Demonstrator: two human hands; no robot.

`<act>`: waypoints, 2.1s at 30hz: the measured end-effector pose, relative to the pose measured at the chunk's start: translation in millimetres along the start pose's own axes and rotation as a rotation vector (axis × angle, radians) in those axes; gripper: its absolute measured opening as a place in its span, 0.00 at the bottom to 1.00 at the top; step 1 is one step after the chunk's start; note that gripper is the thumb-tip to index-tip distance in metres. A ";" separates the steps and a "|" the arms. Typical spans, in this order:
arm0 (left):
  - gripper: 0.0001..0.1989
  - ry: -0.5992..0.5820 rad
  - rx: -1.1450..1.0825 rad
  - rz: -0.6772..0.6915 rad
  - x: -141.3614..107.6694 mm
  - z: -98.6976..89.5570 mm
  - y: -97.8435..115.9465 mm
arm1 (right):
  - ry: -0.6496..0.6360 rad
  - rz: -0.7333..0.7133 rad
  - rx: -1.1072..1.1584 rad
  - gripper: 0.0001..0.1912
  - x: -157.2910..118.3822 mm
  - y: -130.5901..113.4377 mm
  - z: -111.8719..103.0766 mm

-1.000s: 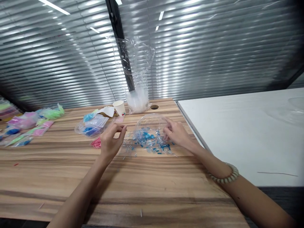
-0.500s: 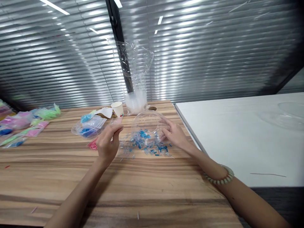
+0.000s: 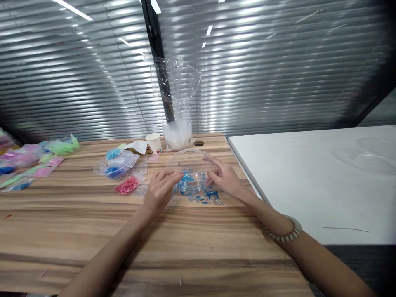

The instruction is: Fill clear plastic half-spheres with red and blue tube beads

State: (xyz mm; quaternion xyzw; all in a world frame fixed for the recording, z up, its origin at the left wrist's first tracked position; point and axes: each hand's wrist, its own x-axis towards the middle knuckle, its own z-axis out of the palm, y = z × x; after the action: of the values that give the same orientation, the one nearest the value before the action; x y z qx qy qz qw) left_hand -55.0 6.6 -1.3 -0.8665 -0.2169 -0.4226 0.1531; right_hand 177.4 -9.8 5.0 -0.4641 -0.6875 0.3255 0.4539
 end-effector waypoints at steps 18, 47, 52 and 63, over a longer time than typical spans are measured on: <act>0.25 -0.346 0.067 0.097 -1.0 3.3 6.1 | -0.010 0.008 -0.057 0.35 -0.2 6.0 0.9; 0.10 -0.403 -0.025 0.303 10.7 -14.2 11.8 | -0.082 0.055 -0.011 0.36 0.8 11.7 3.6; 0.08 -0.473 0.001 0.242 10.7 -11.8 11.8 | -0.061 0.081 0.011 0.36 2.0 11.7 1.8; 0.08 -0.542 0.052 0.154 5.8 -4.2 8.1 | -0.021 0.131 0.035 0.34 2.7 12.0 2.4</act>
State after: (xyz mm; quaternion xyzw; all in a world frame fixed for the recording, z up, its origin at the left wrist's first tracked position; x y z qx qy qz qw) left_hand -50.5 -0.7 5.2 -0.9577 -0.1941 -0.1570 0.1435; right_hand 178.8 -3.1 -5.5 -0.4966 -0.6545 0.3714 0.4326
